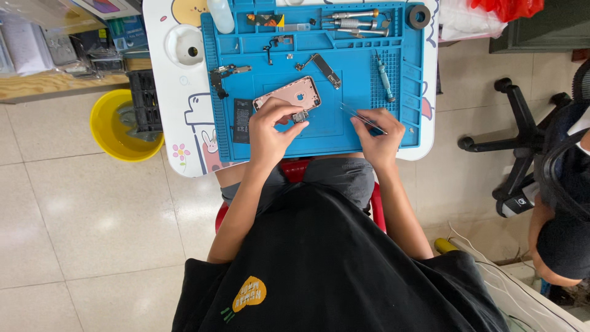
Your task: The person disassembles a smartphone on a blue work mat, using tweezers and a screwdriver to remove and reposition small internal components. They handle the phone casing, a battery, and various connectors, placing parts on the mat and adjusting them with tools.
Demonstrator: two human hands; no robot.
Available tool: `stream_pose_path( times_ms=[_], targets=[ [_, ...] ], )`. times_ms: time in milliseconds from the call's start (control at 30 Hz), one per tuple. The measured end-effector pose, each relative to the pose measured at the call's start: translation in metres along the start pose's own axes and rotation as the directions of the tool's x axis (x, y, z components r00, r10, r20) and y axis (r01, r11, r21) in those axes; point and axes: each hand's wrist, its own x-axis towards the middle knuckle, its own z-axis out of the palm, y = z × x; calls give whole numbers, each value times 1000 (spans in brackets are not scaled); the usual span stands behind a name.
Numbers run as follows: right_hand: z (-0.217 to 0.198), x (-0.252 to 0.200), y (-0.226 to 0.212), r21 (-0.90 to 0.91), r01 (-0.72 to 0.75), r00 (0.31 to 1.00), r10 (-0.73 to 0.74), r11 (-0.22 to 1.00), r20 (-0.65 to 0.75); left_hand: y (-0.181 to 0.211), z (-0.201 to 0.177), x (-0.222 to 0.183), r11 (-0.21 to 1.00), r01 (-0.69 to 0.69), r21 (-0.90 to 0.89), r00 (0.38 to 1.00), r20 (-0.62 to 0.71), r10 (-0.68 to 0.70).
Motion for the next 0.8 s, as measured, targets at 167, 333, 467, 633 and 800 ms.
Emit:
stream_pose_path(
  times_ms=[167,333,467,633,800],
  targets=[
    [-4,3,-5,69,49,998,-46,996,-45,12,-6,8,1000,25,-11,999,28,-24],
    [-2,-1,-3,170,38,996,-22,985,-91,15,-12,12,997,66,-37,997,42,-65],
    [2,2,-18,126,43,998,-37,991,-46,9,-16,15,997,70,-31,996,58,-68],
    [7,-2,-15,86,41,998,-36,995,-52,10,-13,19,996,68,-55,998,8,-67],
    [6,0,-18,33,19,999,-18,999,-30,2,-11,18,998,49,-25,998,-28,-50]
  ],
)
